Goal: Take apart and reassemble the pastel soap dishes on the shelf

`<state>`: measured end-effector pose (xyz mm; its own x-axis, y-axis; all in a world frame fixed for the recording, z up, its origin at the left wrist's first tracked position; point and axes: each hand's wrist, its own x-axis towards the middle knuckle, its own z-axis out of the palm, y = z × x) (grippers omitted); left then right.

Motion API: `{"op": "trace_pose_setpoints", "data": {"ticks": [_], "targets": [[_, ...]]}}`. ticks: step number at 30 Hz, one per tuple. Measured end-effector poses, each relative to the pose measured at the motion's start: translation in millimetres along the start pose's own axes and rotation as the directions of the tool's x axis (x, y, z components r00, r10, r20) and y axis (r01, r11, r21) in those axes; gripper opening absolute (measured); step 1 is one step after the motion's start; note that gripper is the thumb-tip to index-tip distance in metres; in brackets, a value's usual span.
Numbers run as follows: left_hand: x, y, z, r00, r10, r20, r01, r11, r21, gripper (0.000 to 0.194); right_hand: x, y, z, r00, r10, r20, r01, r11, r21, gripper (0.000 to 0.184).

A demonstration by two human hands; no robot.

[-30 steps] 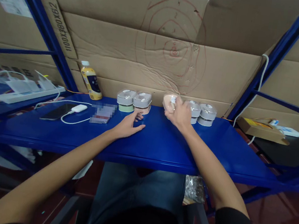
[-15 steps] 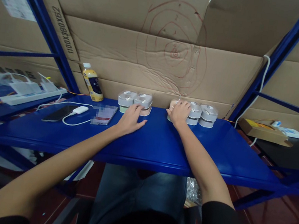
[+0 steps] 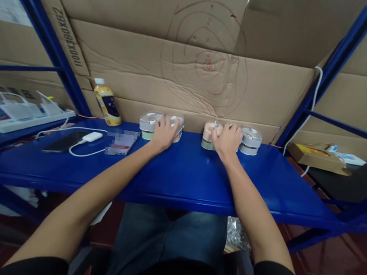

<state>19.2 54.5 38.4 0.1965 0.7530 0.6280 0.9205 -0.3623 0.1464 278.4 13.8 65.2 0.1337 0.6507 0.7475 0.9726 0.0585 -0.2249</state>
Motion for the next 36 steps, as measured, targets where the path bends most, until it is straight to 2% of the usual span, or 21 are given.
{"op": "trace_pose_setpoints", "data": {"ticks": [2, 4, 5, 7, 9, 11, 12, 14, 16, 18, 21, 24, 28, 29, 31, 34, 36], "targets": [[-8.6, 1.4, -14.8, 0.999, 0.048, -0.011, -0.048, 0.998, -0.029, 0.056, 2.5, 0.4, -3.1, 1.000, -0.003, -0.020, 0.005, 0.996, 0.085, 0.045], [-21.6, 2.4, -33.4, 0.984, 0.178, 0.008, -0.177, 0.980, -0.090, 0.058, 2.4, 0.3, -7.6, 0.999, -0.046, 0.006, 0.043, 0.970, 0.238, 0.038], [-29.8, 3.0, -42.5, 0.962, 0.273, 0.026, -0.266, 0.952, -0.152, 0.059, 0.9, 0.5, -10.0, 0.996, -0.087, 0.035, 0.071, 0.941, 0.332, 0.036], [-48.6, 5.1, -57.8, 0.882, 0.464, 0.087, -0.422, 0.857, -0.295, 0.063, -4.6, 1.6, -14.3, 0.967, -0.237, 0.097, 0.154, 0.842, 0.516, 0.036], [-67.2, 8.3, -66.8, 0.801, 0.581, 0.145, -0.482, 0.769, -0.421, 0.064, -12.6, 3.1, -16.5, 0.884, -0.442, 0.151, 0.246, 0.716, 0.654, 0.057], [-81.5, 11.4, -69.1, 0.746, 0.639, 0.189, -0.481, 0.713, -0.510, 0.062, -20.9, 3.8, -15.6, 0.755, -0.616, 0.224, 0.290, 0.621, 0.728, 0.089], [-86.1, 12.1, -68.2, 0.728, 0.654, 0.204, -0.472, 0.695, -0.542, 0.061, -24.7, 3.5, -14.0, 0.690, -0.670, 0.274, 0.288, 0.602, 0.745, 0.100], [-90.4, 11.2, -63.7, 0.719, 0.660, 0.216, -0.446, 0.678, -0.584, 0.062, -31.1, 0.8, -9.7, 0.600, -0.713, 0.362, 0.267, 0.605, 0.750, 0.106], [-90.0, 7.3, -56.4, 0.750, 0.624, 0.218, -0.405, 0.695, -0.594, 0.071, -36.7, -4.3, -4.9, 0.568, -0.717, 0.404, 0.257, 0.621, 0.740, 0.103], [-87.6, 2.6, -47.6, 0.799, 0.553, 0.235, -0.338, 0.737, -0.585, 0.092, -42.9, -11.6, -0.9, 0.579, -0.704, 0.412, 0.264, 0.640, 0.722, 0.098], [-85.2, -1.4, -35.5, 0.854, 0.437, 0.282, -0.208, 0.784, -0.585, 0.119, -53.4, -24.5, 2.6, 0.624, -0.661, 0.417, 0.278, 0.686, 0.672, 0.098], [-85.9, -1.5, -30.3, 0.889, 0.348, 0.299, -0.099, 0.782, -0.616, 0.122, -58.6, -33.2, 1.7, 0.644, -0.644, 0.412, 0.281, 0.701, 0.656, 0.098], [-89.6, -2.7, -33.8, 0.901, 0.330, 0.280, -0.072, 0.753, -0.654, 0.125, -46.2, -23.3, -6.4, 0.677, -0.642, 0.360, 0.197, 0.629, 0.752, 0.083], [-90.6, -3.3, -35.1, 0.903, 0.336, 0.269, -0.088, 0.756, -0.649, 0.122, -40.6, -17.1, -8.5, 0.696, -0.631, 0.343, 0.164, 0.605, 0.779, 0.076], [-92.4, -3.9, -37.2, 0.891, 0.375, 0.254, -0.147, 0.770, -0.621, 0.099, -29.3, -3.5, -10.8, 0.753, -0.575, 0.318, 0.106, 0.584, 0.805, 0.065], [-94.3, -2.0, -39.3, 0.850, 0.458, 0.261, -0.244, 0.781, -0.575, 0.052, -18.3, 12.3, -7.5, 0.855, -0.415, 0.311, 0.024, 0.631, 0.776, 0.061], [-94.4, -0.1, -40.7, 0.848, 0.460, 0.264, -0.256, 0.791, -0.556, 0.042, -16.2, 16.7, -2.9, 0.881, -0.344, 0.324, -0.018, 0.660, 0.751, 0.063]]}}
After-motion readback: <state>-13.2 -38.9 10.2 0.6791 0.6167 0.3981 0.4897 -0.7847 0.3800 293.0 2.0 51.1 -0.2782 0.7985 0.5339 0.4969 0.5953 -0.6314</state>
